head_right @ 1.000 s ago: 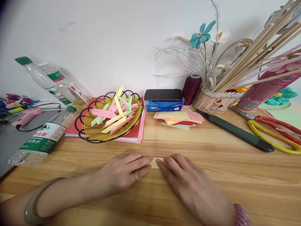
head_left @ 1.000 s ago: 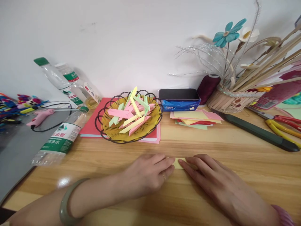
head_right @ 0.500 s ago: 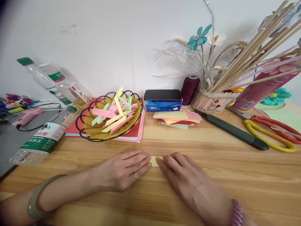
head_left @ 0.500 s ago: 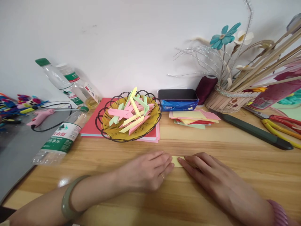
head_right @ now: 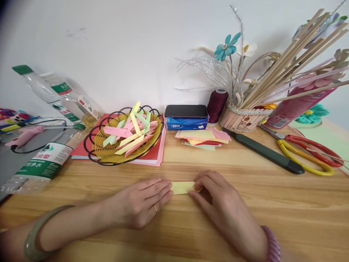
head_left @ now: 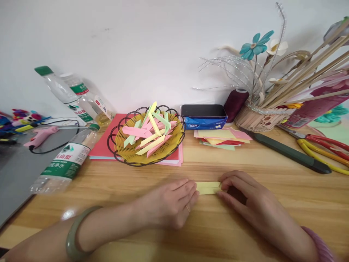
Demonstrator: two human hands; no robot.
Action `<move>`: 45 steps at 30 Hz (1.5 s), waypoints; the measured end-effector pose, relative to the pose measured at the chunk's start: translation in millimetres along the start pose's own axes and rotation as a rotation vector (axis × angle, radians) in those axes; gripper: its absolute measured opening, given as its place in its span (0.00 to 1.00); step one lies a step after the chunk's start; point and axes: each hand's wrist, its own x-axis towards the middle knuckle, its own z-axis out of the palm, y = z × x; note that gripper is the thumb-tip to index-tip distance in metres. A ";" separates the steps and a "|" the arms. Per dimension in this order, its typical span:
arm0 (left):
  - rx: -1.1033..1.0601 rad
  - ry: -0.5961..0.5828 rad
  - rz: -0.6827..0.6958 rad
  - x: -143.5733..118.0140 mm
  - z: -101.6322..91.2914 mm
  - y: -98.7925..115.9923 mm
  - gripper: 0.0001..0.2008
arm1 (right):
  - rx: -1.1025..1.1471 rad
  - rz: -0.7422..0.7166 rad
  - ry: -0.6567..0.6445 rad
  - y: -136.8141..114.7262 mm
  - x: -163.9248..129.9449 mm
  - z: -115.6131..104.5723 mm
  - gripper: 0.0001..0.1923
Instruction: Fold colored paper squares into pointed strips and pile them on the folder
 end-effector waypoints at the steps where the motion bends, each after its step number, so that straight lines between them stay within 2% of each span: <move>1: -0.002 0.003 -0.004 0.3 -0.9 1.0 0.16 | 0.003 0.021 -0.004 -0.1 0.9 1.4 0.07; 5: -0.079 0.003 -0.030 3.4 -3.8 3.3 0.15 | 0.023 0.038 -0.042 0.1 3.7 1.6 0.09; 8: -0.252 -0.053 -0.206 5.3 -1.9 3.0 0.13 | 0.030 0.042 -0.077 1.2 6.3 -1.0 0.09; 10: -0.288 -0.056 -0.281 4.6 0.2 2.2 0.13 | 0.025 0.043 -0.112 2.1 9.1 -2.8 0.09; 15: -0.136 0.009 -0.059 -0.2 -1.0 -1.5 0.15 | 0.015 0.030 -0.187 3.7 16.9 -6.5 0.11; 20: -0.047 -0.036 0.008 -0.7 -6.3 3.5 0.17 | 0.018 0.001 -0.223 4.1 18.9 -8.7 0.12; 28: -0.048 -0.011 -0.030 -0.8 -6.0 15.0 0.16 | 0.031 -0.016 -0.222 3.1 18.4 -8.7 0.11; 38: -0.002 -0.041 -0.114 -1.5 -6.1 22.8 0.14 | 0.032 0.042 -0.249 1.8 17.1 -9.9 0.10; 45: -0.009 -0.033 -0.074 -1.3 -6.7 21.0 0.14 | 0.061 0.066 -0.247 -2.7 16.2 -11.3 0.10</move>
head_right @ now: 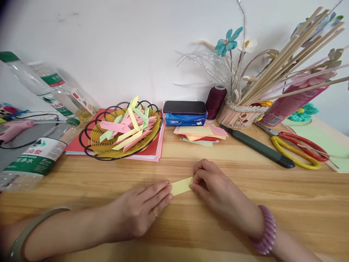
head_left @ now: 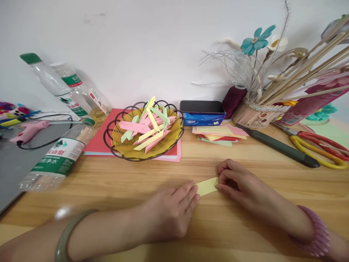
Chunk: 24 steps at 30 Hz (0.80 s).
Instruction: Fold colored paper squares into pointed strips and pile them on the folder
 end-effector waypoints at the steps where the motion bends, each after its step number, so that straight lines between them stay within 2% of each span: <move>1: -0.021 0.016 -0.003 0.5 -0.3 -1.2 0.14 | -0.009 -0.005 0.006 -0.2 0.0 0.3 0.10; 5: -0.161 0.107 -0.020 7.5 -1.0 -6.7 0.15 | -0.058 -0.067 0.062 3.0 2.2 0.6 0.10; 7: -0.226 0.103 -0.032 13.2 0.7 -9.4 0.15 | -0.064 -0.100 0.072 6.1 4.9 -0.6 0.09; 10: -0.300 0.018 -0.093 19.5 6.1 -12.9 0.14 | -0.057 -0.125 0.053 10.4 9.6 -3.8 0.09; 13: -0.333 -0.120 -0.187 19.6 9.7 -17.0 0.15 | -0.049 -0.137 0.028 12.9 13.4 -6.9 0.09; 15: -0.342 -0.215 -0.158 17.0 8.9 -20.7 0.17 | -0.045 -0.136 0.015 13.3 14.7 -8.2 0.08; 19: -0.364 -0.348 -0.009 12.1 3.2 -27.7 0.18 | -0.042 -0.118 -0.002 12.3 14.3 -8.5 0.09; 24: -0.336 -0.381 -0.011 11.4 0.9 -28.1 0.18 | -0.033 -0.104 0.008 11.3 13.9 -7.4 0.09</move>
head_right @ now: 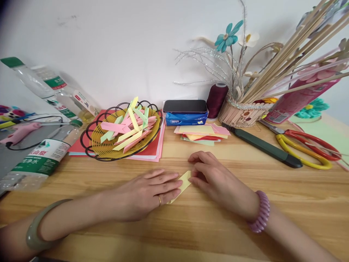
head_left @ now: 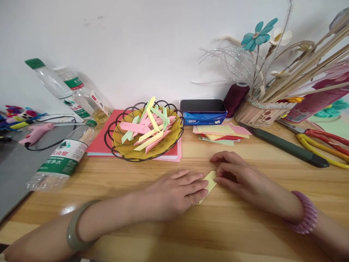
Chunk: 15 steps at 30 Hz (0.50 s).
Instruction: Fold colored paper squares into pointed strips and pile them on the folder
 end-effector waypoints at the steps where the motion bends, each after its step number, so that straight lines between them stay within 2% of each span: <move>1: 0.012 0.005 0.000 0.4 -0.2 0.7 0.18 | 0.005 -0.004 -0.002 0.1 0.2 0.0 0.09; 15: 0.083 0.019 0.023 1.9 -2.6 2.0 0.17 | 0.038 -0.007 -0.035 2.4 -2.9 4.0 0.07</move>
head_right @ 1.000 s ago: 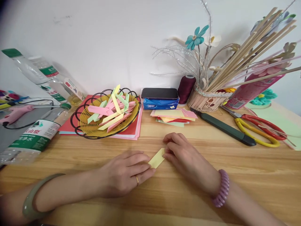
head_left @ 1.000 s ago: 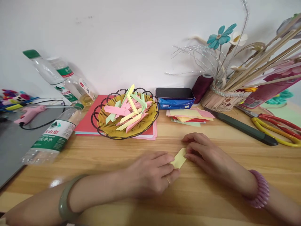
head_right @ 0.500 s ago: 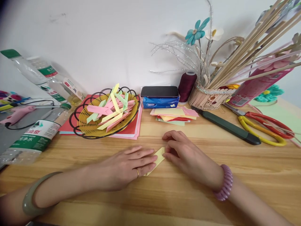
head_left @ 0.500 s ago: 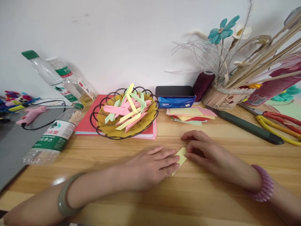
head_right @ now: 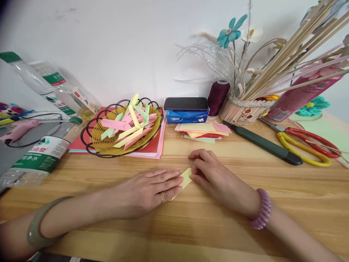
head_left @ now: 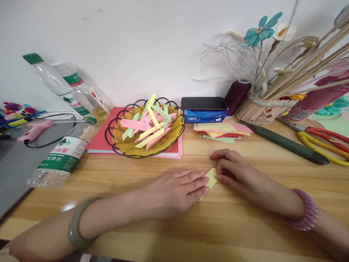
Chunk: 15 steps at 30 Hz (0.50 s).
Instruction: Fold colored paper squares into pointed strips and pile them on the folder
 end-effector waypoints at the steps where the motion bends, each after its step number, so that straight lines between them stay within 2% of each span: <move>1: 0.003 0.000 0.002 0.0 0.2 0.0 0.17 | 0.008 0.001 0.012 0.0 -0.6 0.9 0.06; 5: 0.003 -0.017 0.001 -0.8 0.8 0.6 0.18 | 0.034 -0.021 0.055 0.7 -2.0 3.6 0.02; 11: -0.012 -0.057 -0.016 -1.2 2.5 2.7 0.18 | 0.041 -0.075 0.040 -0.7 -1.4 4.4 0.11; 15: 0.036 -0.027 -0.035 0.3 3.4 7.2 0.18 | -0.005 -0.022 0.178 -6.0 1.3 10.7 0.07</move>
